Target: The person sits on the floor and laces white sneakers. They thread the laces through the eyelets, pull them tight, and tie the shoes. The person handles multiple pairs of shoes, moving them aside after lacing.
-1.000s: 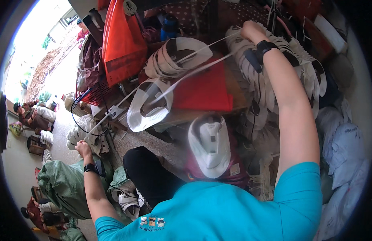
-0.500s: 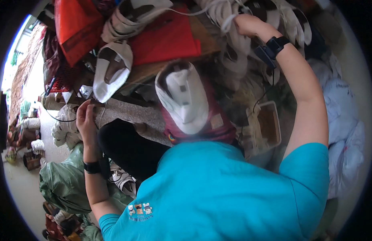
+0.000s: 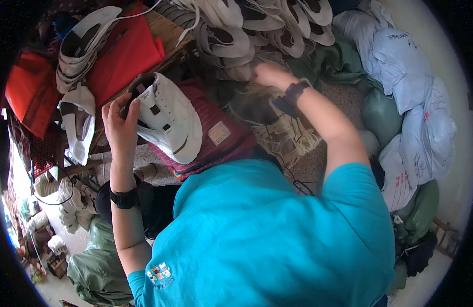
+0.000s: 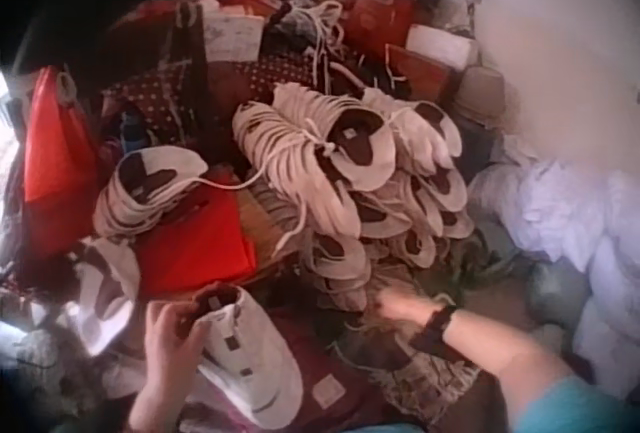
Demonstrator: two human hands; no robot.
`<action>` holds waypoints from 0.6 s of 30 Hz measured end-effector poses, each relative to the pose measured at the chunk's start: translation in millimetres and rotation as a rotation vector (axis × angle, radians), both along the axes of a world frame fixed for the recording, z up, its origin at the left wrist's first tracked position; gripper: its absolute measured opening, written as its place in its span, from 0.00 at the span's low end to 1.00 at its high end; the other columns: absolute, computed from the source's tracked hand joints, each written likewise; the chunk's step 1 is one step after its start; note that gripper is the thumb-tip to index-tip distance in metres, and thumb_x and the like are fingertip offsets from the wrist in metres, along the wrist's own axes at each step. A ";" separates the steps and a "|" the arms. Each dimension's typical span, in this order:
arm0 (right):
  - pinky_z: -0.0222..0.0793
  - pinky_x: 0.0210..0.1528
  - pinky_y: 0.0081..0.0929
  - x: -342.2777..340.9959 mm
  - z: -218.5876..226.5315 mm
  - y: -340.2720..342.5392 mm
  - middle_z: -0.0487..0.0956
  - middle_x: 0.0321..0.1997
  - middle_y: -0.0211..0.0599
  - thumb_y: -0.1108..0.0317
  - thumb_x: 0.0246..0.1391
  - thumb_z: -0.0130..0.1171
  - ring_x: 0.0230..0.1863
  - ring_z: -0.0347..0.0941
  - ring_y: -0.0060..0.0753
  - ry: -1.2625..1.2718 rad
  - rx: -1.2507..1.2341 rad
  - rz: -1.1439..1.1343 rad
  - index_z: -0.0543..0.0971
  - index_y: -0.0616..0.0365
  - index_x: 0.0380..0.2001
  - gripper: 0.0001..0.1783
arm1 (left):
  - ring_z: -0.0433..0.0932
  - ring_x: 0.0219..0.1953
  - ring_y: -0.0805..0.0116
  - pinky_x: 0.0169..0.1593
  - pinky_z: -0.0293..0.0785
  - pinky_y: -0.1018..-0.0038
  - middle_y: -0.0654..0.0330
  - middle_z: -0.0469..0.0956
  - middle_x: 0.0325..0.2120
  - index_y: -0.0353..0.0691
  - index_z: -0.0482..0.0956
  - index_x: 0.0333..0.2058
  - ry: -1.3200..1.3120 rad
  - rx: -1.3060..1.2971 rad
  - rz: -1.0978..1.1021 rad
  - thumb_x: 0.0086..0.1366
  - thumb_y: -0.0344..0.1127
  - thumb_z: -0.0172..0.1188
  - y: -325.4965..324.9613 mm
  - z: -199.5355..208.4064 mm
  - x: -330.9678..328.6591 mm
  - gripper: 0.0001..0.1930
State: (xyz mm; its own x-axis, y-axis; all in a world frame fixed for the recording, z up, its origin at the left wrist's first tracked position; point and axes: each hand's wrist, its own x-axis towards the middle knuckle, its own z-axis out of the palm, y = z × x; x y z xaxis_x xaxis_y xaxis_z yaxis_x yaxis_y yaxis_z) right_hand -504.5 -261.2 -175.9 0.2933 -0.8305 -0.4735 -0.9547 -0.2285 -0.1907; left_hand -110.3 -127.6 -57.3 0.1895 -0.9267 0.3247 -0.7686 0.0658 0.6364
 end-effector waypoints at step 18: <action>0.72 0.46 0.41 -115.1 -177.8 79.5 0.83 0.39 0.48 0.55 0.48 0.64 0.41 0.79 0.50 -0.130 0.089 -0.595 0.83 0.61 0.36 0.19 | 0.71 0.39 0.80 0.47 0.67 0.82 0.65 0.73 0.39 0.35 0.76 0.45 0.950 0.114 -0.001 0.68 0.30 0.60 15.3 -34.3 12.1 0.09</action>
